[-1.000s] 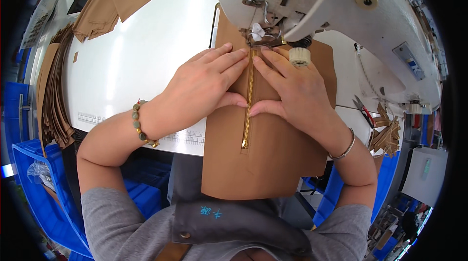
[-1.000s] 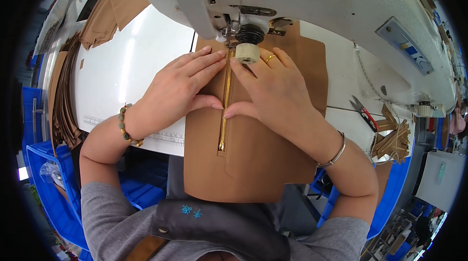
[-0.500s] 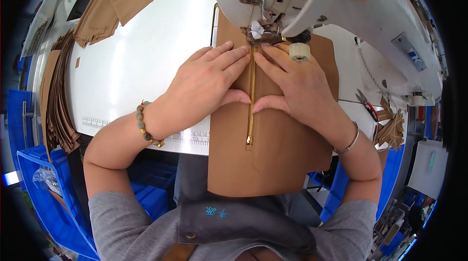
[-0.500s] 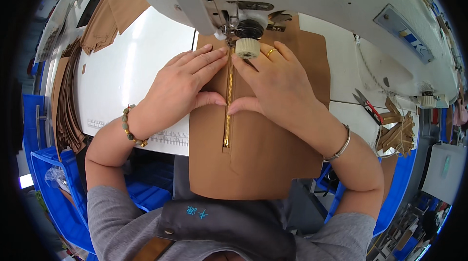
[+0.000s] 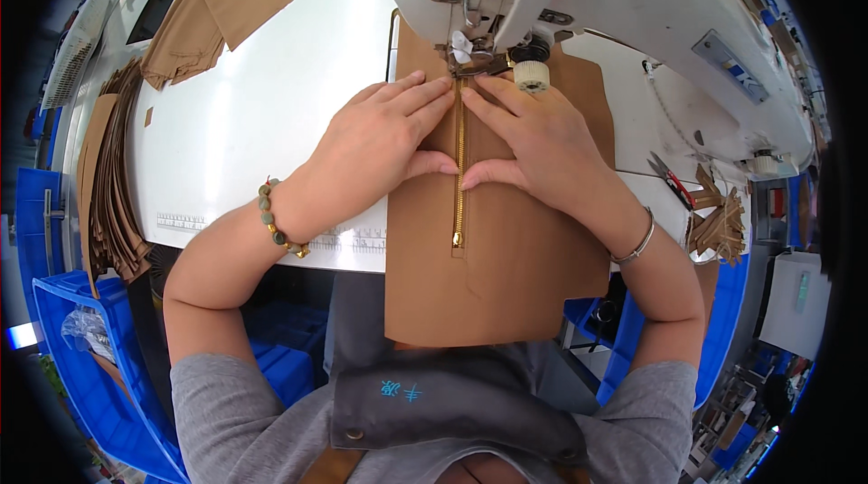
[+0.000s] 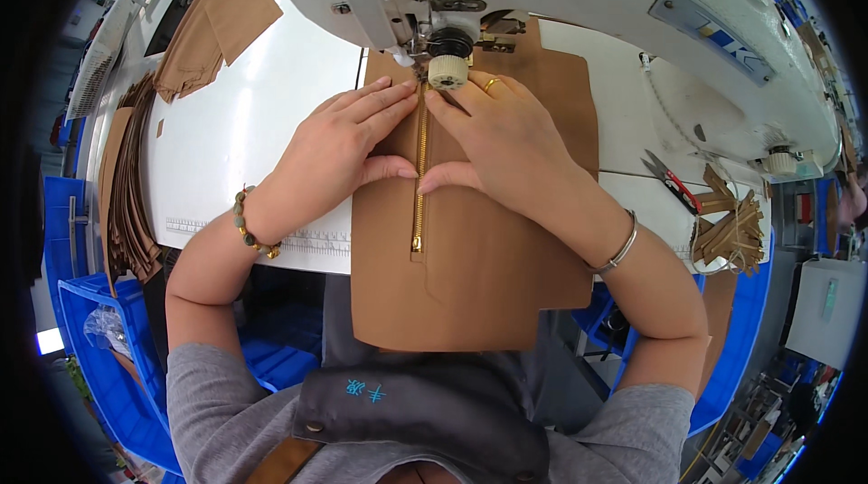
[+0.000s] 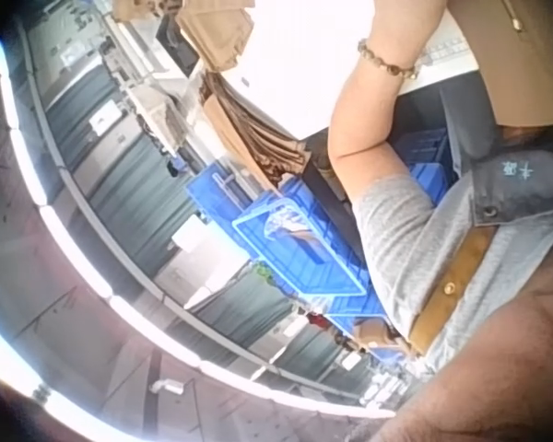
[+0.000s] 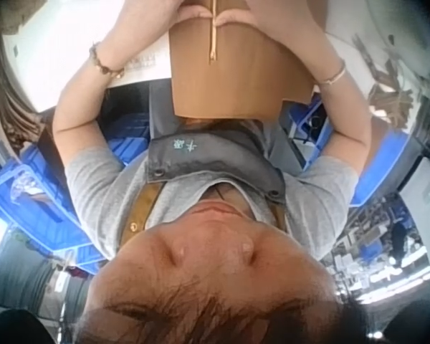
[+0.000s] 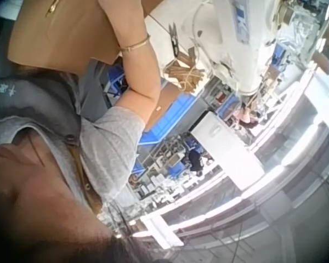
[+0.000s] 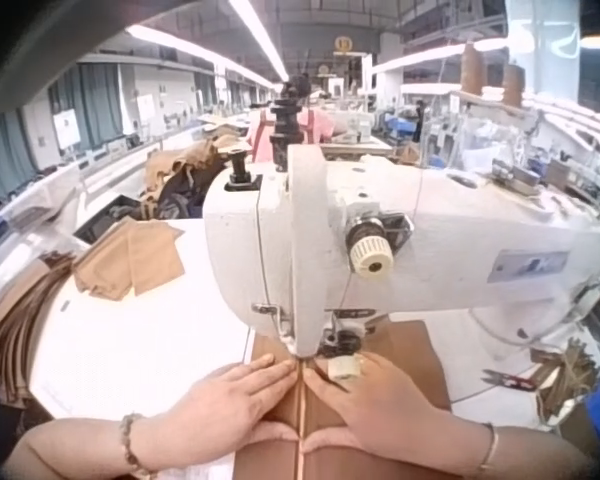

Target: Sewing a zipper onto a leather panel and assembling the edges of a pouch using an industrial sewing machine.

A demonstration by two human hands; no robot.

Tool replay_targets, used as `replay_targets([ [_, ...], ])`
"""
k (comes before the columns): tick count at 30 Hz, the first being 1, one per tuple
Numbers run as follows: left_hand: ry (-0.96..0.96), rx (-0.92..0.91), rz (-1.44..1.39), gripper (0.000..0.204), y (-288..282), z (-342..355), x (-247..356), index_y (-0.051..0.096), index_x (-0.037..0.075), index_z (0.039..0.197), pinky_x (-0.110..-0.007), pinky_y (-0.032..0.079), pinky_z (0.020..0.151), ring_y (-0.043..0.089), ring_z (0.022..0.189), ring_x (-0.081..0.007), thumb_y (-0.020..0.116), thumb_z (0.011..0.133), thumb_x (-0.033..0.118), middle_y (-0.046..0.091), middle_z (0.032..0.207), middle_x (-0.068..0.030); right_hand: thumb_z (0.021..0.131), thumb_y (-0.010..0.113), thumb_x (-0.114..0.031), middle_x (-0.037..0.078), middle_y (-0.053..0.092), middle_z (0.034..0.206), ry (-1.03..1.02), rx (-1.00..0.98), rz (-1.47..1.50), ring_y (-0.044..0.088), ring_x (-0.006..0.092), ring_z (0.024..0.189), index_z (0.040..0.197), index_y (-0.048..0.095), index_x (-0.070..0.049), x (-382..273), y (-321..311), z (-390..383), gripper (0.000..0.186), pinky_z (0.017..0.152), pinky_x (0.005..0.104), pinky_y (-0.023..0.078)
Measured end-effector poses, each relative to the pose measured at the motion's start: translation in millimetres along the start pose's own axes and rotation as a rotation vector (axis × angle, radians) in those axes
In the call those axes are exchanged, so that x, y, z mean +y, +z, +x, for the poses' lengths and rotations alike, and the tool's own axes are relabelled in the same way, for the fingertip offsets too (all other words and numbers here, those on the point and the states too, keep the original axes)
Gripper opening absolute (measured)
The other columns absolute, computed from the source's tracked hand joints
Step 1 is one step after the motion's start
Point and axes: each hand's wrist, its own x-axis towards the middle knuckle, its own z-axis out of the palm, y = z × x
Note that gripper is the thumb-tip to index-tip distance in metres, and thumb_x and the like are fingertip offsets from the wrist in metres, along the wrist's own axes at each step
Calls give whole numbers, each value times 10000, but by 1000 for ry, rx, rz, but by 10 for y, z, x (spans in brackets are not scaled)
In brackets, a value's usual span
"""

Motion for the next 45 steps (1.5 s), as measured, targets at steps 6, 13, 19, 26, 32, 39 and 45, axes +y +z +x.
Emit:
replay_targets([
  [6, 16, 34, 9, 768, 28, -34, -31, 600, -7, 1420, -435, 476, 1115, 563, 1372, -347, 728, 864, 507, 617, 1465, -139, 724, 800, -584, 129, 613, 1312, -2, -81, 68, 623, 326, 1172, 1372, 619, -40, -556, -324, -290, 865, 973, 445, 525],
  [13, 14, 65, 2, 691, 71, -33, -56, 616, 4, 1401, -434, 505, 1073, 606, 1304, -359, 740, 896, 458, 639, 1423, -160, 829, 795, -302, 152, 550, 1528, -39, -58, -269, 559, 373, 1354, 1440, 597, -102, -1441, -329, -684, 673, 1072, 540, 485],
  [19, -242, 351, -66, 294, -367, -420, -49, 720, 30, 1160, -396, 574, 887, 702, 1040, -329, 763, 927, 204, 720, 1220, -148, 1054, 526, -317, 170, 580, 1529, 441, -153, 1050, 460, 361, 1489, 1474, 586, -6, -1065, -557, -845, 526, 1236, 448, 328],
  [26, 109, 392, -161, 202, -226, -840, 476, 757, 27, 987, -358, 606, 788, 724, 975, -274, 800, 799, 87, 751, 1023, -91, 1091, 456, -501, 210, 572, 1521, 604, -128, 1249, 431, 354, 1508, 1451, 565, 86, -1116, -598, -868, 697, 1255, 458, 282],
  [32, 211, 415, -160, 237, -29, -826, 623, 770, 25, 1003, -329, 619, 778, 730, 996, -237, 768, 780, 106, 762, 1037, -83, 1096, 446, -490, 186, 562, 1540, 496, -170, 1173, 402, 367, 1525, 1461, 576, 41, -1070, -588, -811, 657, 1262, 473, 264],
  [39, 196, 435, -66, 229, 89, -877, 651, 742, 45, 1032, -291, 612, 730, 735, 966, -185, 695, 827, 135, 763, 999, -52, 1098, 475, -367, 172, 550, 1556, 429, -214, 1150, 388, 379, 1532, 1494, 546, 22, -1056, -581, -796, 560, 1272, 488, 244],
  [45, 159, 472, -127, 233, 113, -873, 668, 762, 42, 949, -303, 618, 702, 755, 862, -197, 861, 781, 170, 772, 927, -72, 1095, 465, -342, 169, 548, 1559, 418, -215, 1136, 384, 380, 1535, 1494, 546, 21, -1051, -588, -796, 546, 1275, 492, 237],
])
